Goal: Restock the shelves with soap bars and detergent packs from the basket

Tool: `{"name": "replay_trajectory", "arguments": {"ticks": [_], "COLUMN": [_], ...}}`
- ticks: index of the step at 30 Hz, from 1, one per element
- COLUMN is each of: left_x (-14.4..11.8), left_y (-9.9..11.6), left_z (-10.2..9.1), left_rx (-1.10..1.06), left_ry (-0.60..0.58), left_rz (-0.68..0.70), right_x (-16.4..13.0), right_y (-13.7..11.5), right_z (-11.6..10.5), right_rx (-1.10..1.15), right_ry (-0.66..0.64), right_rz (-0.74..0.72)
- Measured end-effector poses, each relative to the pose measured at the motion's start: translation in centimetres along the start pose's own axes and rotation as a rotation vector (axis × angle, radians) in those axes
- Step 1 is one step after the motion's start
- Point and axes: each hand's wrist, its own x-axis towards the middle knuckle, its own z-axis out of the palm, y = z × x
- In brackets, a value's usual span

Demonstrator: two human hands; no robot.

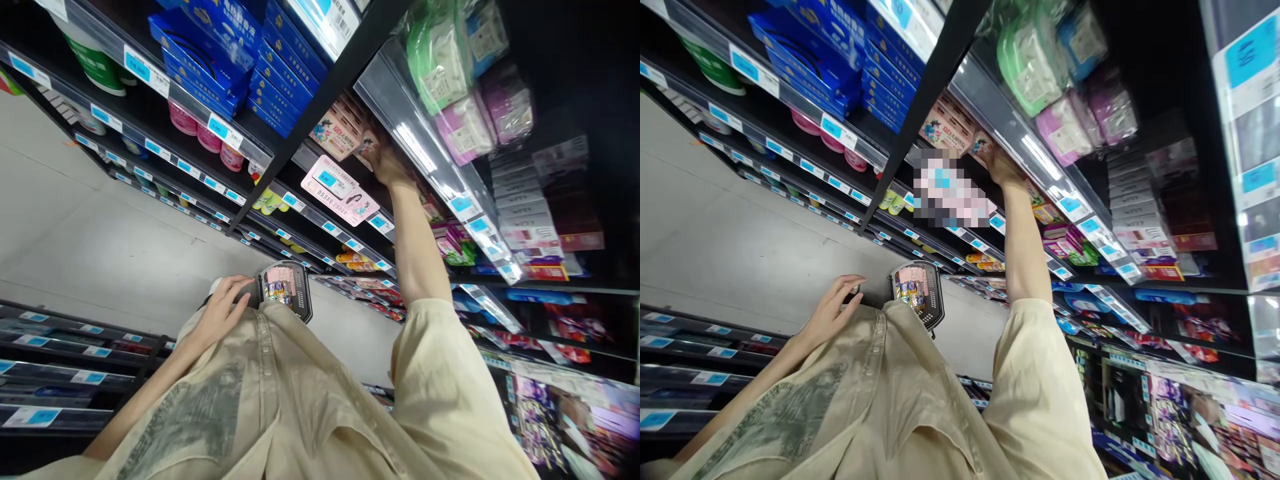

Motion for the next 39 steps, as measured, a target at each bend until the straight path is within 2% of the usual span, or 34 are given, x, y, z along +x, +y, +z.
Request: {"name": "replay_trajectory", "arguments": {"ticks": [5, 10, 13, 16, 19, 21, 22, 23, 24, 26, 28, 31, 33, 35, 39], "left_x": [0.6, 0.5, 0.2, -0.2, -0.1, 0.3, 0.6, 1.1, 1.6, 2.9, 4.3, 6.5, 7.7, 8.5, 8.6], "left_y": [-0.5, -1.4, -2.0, -2.6, -3.0, -3.1, -3.1, -3.0, -2.8, -2.3, -1.4, 0.4, 1.8, 2.9, 3.9], "left_z": [0.1, 0.1, -0.1, -0.1, 0.4, 0.9, 1.2, 1.5, 1.8, 2.5, 3.3, 4.9, 6.4, 8.1, 11.9], "left_rx": [0.052, 0.201, 0.351, 0.477, 0.566, 0.618, 0.641, 0.662, 0.684, 0.726, 0.765, 0.822, 0.855, 0.877, 0.86], "left_ry": [-0.042, -0.223, -0.372, -0.522, -0.64, -0.716, -0.754, -0.791, -0.822, -0.87, -0.928, -1.033, -1.094, -1.151, -1.275], "left_rz": [0.054, 0.156, 0.174, 0.173, 0.17, 0.159, 0.151, 0.146, 0.148, 0.176, 0.216, 0.258, 0.291, 0.337, 0.389], "right_x": [0.2, -0.6, -4.1, -10.9, -20.2, -26.9, -30.2, -33.4, -36.5, -42.0, -46.2, -49.7, -50.5, -50.5, -50.4], "right_y": [-0.5, -2.0, -3.0, -3.7, -4.4, -5.7, -6.7, -8.2, -9.9, -14.2, -18.8, -24.0, -25.3, -25.0, -21.8], "right_z": [1.5, 1.4, 0.6, 1.7, 6.6, 11.5, 14.2, 16.8, 19.3, 23.4, 26.1, 28.0, 28.6, 29.4, 32.0], "right_rx": [0.027, 0.088, 0.131, 0.205, 0.363, 0.502, 0.565, 0.623, 0.65, 0.689, 0.732, 0.842, 0.934, 1.007, 1.076], "right_ry": [0.066, 0.075, 0.167, 0.352, 0.545, 0.595, 0.574, 0.509, 0.466, 0.424, 0.392, 0.343, 0.323, 0.327, 0.366], "right_rz": [0.123, 0.259, 0.281, 0.194, 0.197, 0.357, 0.514, 0.688, 0.784, 0.926, 1.045, 1.132, 1.136, 1.141, 1.218]}}
